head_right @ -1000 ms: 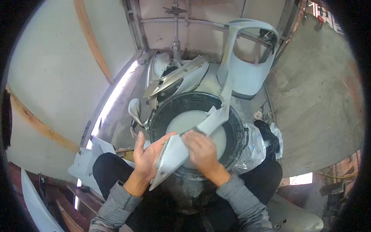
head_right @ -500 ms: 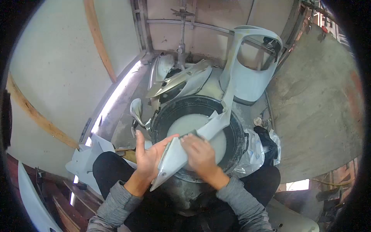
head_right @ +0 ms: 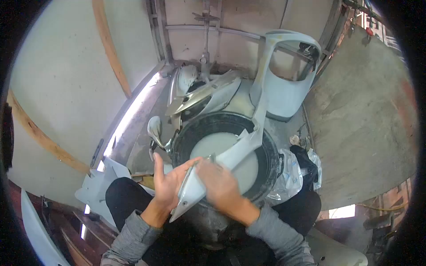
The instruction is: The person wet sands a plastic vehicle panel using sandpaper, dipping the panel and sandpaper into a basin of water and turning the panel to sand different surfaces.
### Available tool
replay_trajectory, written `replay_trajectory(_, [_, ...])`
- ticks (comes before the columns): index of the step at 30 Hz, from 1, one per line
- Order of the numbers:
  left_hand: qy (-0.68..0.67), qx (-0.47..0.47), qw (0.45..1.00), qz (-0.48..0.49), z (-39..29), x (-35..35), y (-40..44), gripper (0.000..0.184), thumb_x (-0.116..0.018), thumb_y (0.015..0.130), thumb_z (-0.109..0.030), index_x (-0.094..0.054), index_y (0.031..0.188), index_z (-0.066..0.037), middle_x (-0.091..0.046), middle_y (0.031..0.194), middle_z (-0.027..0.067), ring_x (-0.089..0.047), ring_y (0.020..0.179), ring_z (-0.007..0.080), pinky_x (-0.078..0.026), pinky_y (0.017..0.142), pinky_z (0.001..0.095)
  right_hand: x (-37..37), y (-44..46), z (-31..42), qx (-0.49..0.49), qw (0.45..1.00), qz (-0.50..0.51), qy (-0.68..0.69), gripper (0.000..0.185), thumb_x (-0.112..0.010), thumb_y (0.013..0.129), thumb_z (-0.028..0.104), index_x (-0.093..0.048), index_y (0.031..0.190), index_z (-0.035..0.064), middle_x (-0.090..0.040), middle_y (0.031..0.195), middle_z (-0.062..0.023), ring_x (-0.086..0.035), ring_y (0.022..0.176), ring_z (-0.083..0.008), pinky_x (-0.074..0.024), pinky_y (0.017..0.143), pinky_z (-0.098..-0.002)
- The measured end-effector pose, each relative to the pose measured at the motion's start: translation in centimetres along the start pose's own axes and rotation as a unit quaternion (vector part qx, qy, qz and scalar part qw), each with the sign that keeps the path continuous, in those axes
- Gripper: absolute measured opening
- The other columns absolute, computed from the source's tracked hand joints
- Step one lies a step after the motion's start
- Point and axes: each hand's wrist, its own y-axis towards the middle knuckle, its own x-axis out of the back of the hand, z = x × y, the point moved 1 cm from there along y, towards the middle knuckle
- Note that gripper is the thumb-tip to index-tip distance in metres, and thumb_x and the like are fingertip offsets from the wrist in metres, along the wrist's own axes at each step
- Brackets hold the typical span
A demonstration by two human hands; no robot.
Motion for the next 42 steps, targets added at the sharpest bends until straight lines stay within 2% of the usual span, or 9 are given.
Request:
replay_trajectory(10, [0.079, 0.0, 0.996, -0.031, -0.3, -0.2, -0.5, 0.121, -0.011, 0.083, -0.089, -0.033, 0.144, 0.013, -0.051, 0.139, 0.0224, -0.054, 0.125, 0.0271, -0.04, 0.109, 0.0377, 0.8, 0.1, 2.0, 0.044, 0.995, 0.089, -0.01, 0.04, -0.058, 0.08, 0.006, -0.065, 0.119, 0.0025, -0.065, 0.125, -0.0141, -0.06, 0.12, -0.0285, -0.0466, 0.096, -0.0432])
replay_trajectory(25, [0.098, -0.027, 0.995, -0.009, 0.1, 0.2, -0.1, 0.127, -0.015, 0.077, -0.094, -0.032, 0.145, 0.012, -0.048, 0.143, 0.023, -0.051, 0.129, 0.0275, -0.039, 0.11, 0.0381, 0.5, 0.9, 1.0, 0.012, 1.0, -0.013, -0.001, 0.03, -0.058, 0.079, -0.001, -0.069, 0.107, -0.0009, -0.069, 0.114, -0.0169, -0.067, 0.109, -0.0305, -0.0508, 0.093, -0.0426])
replay_trajectory(26, [0.126, -0.025, 0.992, 0.009, -0.2, -0.2, -0.2, 0.119, -0.022, 0.082, -0.089, -0.032, 0.145, 0.011, -0.049, 0.142, 0.022, -0.052, 0.128, 0.0264, -0.04, 0.109, 0.0378, 0.2, 0.8, -1.3, -0.064, 0.997, -0.011, 0.039, 0.038, -0.058, 0.078, 0.0, -0.066, 0.115, -0.0012, -0.068, 0.119, -0.0154, -0.064, 0.114, -0.0307, -0.0482, 0.099, -0.0446])
replay_trajectory(29, [0.196, -0.035, 0.98, -0.013, 0.1, 0.4, -0.3, 0.112, -0.028, 0.086, -0.084, -0.033, 0.145, 0.01, -0.051, 0.141, 0.0202, -0.053, 0.128, 0.025, -0.041, 0.108, 0.0372, 0.7, 0.3, 0.6, -0.023, 0.999, -0.016, -0.026, 0.035, -0.059, 0.078, -0.001, -0.068, 0.112, 0.0002, -0.069, 0.115, -0.0152, -0.065, 0.112, -0.0294, -0.0499, 0.094, -0.0434])
replay_trajectory(31, [0.121, -0.042, 0.992, 0.01, -0.2, 0.8, -0.2, 0.094, -0.047, 0.091, -0.067, -0.035, 0.145, 0.009, -0.053, 0.139, 0.0181, -0.054, 0.126, 0.0233, -0.041, 0.107, 0.0353, 0.6, -0.3, 1.5, -0.016, 1.0, 0.018, -0.009, 0.032, -0.06, 0.078, -0.002, -0.069, 0.109, 0.0001, -0.069, 0.114, -0.0157, -0.066, 0.11, -0.0291, -0.0509, 0.09, -0.0423])
replay_trajectory(33, [0.238, -0.019, 0.971, 0.008, -0.5, 0.6, -0.4, 0.081, -0.058, 0.083, -0.041, -0.037, 0.145, 0.008, -0.054, 0.138, 0.0172, -0.055, 0.125, 0.0234, -0.04, 0.107, 0.0335, 0.0, -1.2, -1.2, -0.034, 0.998, -0.038, -0.026, 0.031, -0.059, 0.079, -0.002, -0.069, 0.108, 0.0006, -0.069, 0.113, -0.0159, -0.066, 0.109, -0.0299, -0.0518, 0.09, -0.0424])
replay_trajectory(34, [0.206, 0.0, 0.978, -0.03, -0.3, 0.3, -0.4, 0.085, -0.055, 0.065, -0.02, -0.038, 0.144, 0.008, -0.054, 0.138, 0.0167, -0.055, 0.124, 0.0236, -0.039, 0.107, 0.0318, 0.2, -0.7, -3.1, -0.093, 0.995, -0.035, -0.02, 0.032, -0.058, 0.079, -0.002, -0.069, 0.108, 0.001, -0.069, 0.112, -0.0161, -0.067, 0.108, -0.0299, -0.0526, 0.088, -0.0434])
replay_trajectory(38, [0.166, -0.016, 0.986, -0.019, -0.3, -0.1, 0.0, 0.089, -0.052, 0.06, -0.017, -0.039, 0.144, 0.008, -0.054, 0.137, 0.0169, -0.055, 0.123, 0.0237, -0.037, 0.108, 0.0304, 1.1, -0.6, 3.4, 0.007, 1.0, -0.026, 0.005, 0.026, -0.059, 0.082, 0.001, -0.069, 0.105, 0.0004, -0.07, 0.111, -0.0155, -0.067, 0.105, -0.0313, -0.0535, 0.084, -0.0434])
replay_trajectory(42, [0.171, -0.015, 0.985, -0.011, -0.1, 0.6, -0.3, 0.089, -0.05, 0.059, -0.019, -0.039, 0.144, 0.008, -0.052, 0.139, 0.0185, -0.053, 0.126, 0.0238, -0.035, 0.11, 0.0302, 0.2, -0.8, -4.8, -0.093, 0.993, -0.056, -0.055, 0.027, -0.06, 0.079, 0.001, -0.069, 0.104, 0.0006, -0.07, 0.11, -0.0154, -0.068, 0.105, -0.0284, -0.0532, 0.089, -0.0423])
